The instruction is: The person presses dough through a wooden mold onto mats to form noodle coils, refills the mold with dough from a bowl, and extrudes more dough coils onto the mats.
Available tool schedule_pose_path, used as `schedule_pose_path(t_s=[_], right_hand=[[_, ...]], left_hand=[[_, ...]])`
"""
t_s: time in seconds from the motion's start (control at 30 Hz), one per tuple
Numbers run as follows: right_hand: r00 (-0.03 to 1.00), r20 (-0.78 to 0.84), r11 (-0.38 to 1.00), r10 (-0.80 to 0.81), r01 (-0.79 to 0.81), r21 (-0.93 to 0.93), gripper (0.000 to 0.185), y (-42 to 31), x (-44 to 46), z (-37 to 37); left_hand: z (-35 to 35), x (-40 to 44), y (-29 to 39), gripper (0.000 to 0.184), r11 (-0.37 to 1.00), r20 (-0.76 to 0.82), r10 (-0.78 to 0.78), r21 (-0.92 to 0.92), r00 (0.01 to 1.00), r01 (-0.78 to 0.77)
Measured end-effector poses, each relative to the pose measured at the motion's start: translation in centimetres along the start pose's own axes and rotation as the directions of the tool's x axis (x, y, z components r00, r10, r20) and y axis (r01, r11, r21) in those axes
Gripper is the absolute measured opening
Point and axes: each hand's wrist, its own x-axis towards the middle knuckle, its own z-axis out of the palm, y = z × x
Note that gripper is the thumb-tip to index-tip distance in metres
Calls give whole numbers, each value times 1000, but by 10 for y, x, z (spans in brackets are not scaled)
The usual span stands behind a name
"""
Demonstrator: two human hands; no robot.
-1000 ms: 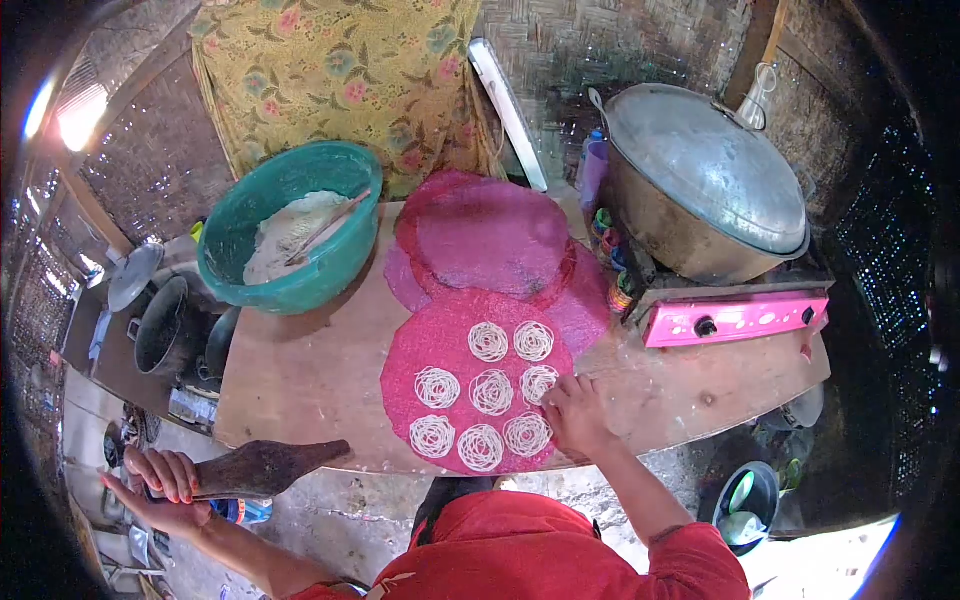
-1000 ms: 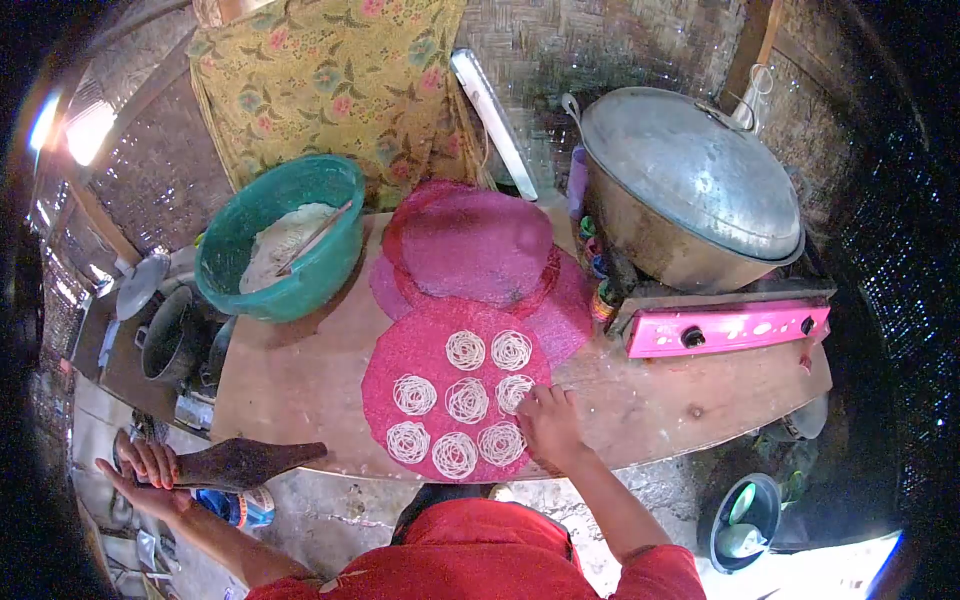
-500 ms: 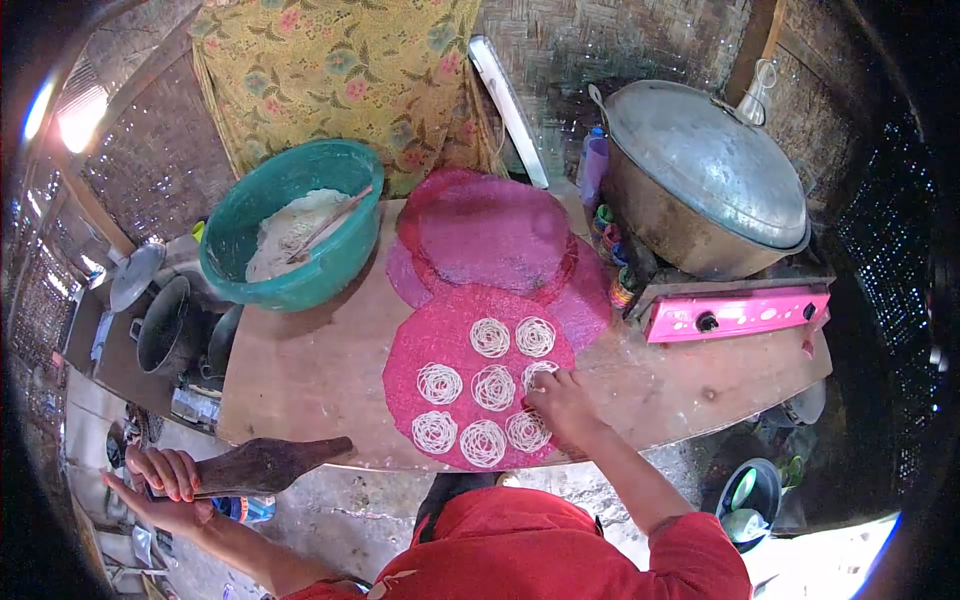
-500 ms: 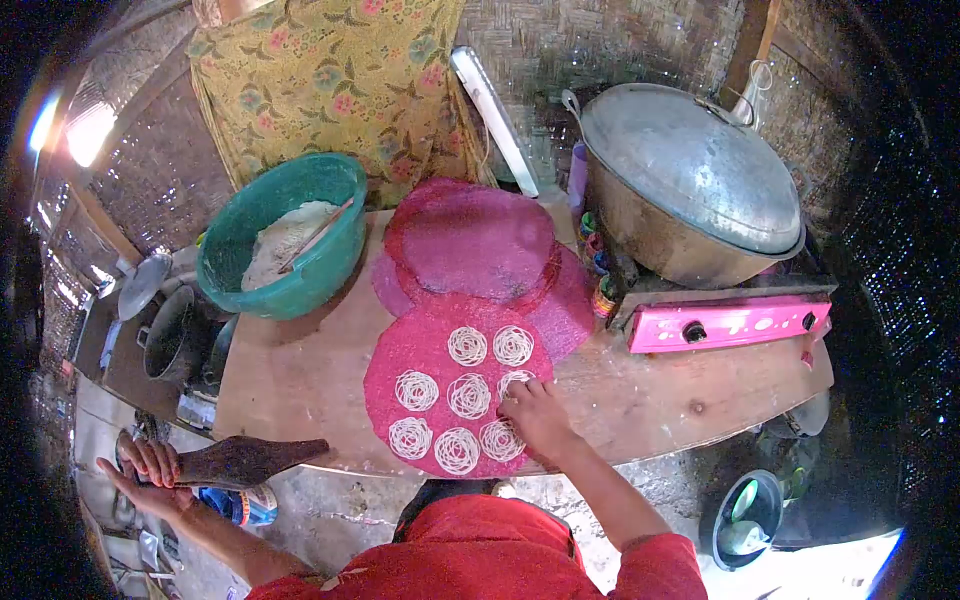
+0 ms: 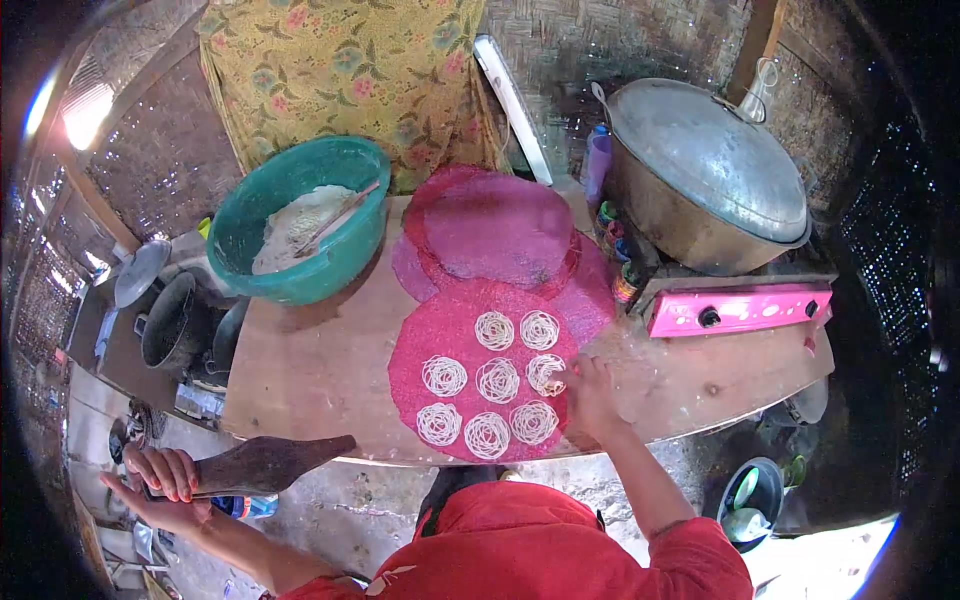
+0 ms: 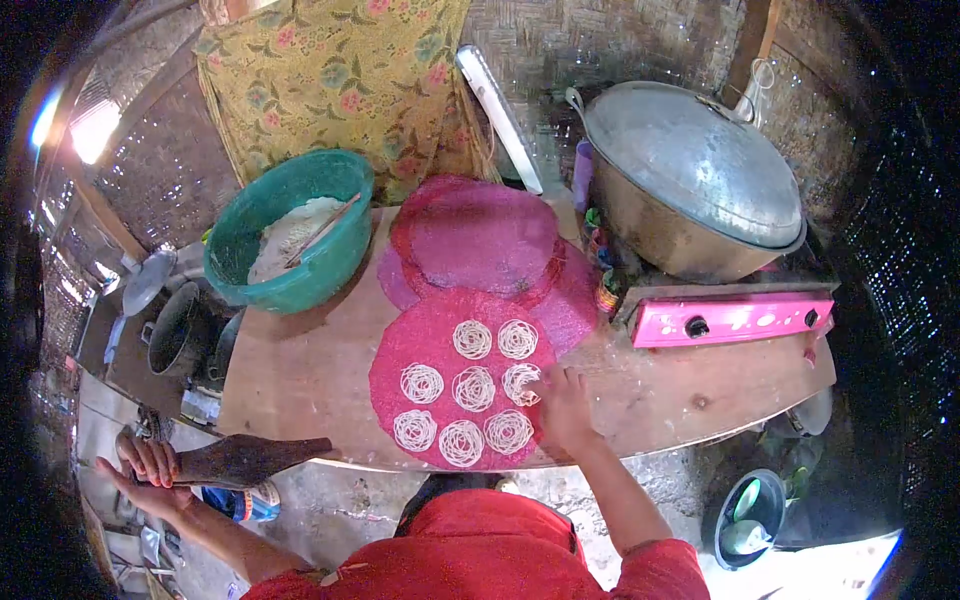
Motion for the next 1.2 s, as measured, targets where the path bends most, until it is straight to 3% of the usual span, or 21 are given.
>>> schedule_pose_path(t_s=[0.17,0.27,0.3,0.33,0.4,0.43,0.6,0.73,0.8,0.83,0.9,1.0,1.13,1.2], right_hand=[[999,35,999,13,-14,32,36,-2,-5,9],[997,-13,996,70,-69,47,39,3,-6,7],[993,-37,993,115,-115,7,40,4,-9,6],[992,-40,992,123,-123,5,40,1,-12,3],[994,69,997,79,-81,22,40,-8,-16,-5],[995,63,996,83,-84,19,40,-7,-17,-4],[982,-40,983,185,-185,-10,37,1,-11,8],[983,-24,983,183,-183,-8,34,6,-9,32],[977,0,977,214,-214,15,28,3,-9,33],[977,2,977,215,-215,12,28,3,-9,34],[947,-152,959,282,-274,74,24,2,-7,39],[940,-197,960,278,-280,18,24,-2,-8,48],[940,-197,960,277,-261,104,27,-7,-6,43],[858,-287,903,425,-381,198,28,-15,-1,36]], left_hand=[[-2,5,-3,52,979,224,-63,-173,972,104],[12,3,-3,54,965,250,-96,-216,964,152],[18,-1,-5,55,976,153,-93,-180,984,120],[21,-1,-6,55,975,159,-97,-184,982,126],[24,-2,-12,55,955,145,-156,-229,977,187],[23,-1,-15,56,943,211,-177,-242,961,227],[39,-8,-21,56,911,214,-264,-266,941,316],[29,-3,-32,57,877,370,-266,-289,890,383],[23,0,-35,53,886,542,-188,-266,819,379],[21,0,-36,53,885,540,-191,-267,820,382],[16,3,-37,54,878,527,-223,-258,820,404],[6,14,-42,58,848,422,-316,-278,850,452],[-2,38,-52,54,870,499,-260,-249,827,425],[-10,57,-59,59,813,527,-310,-284,791,508]])
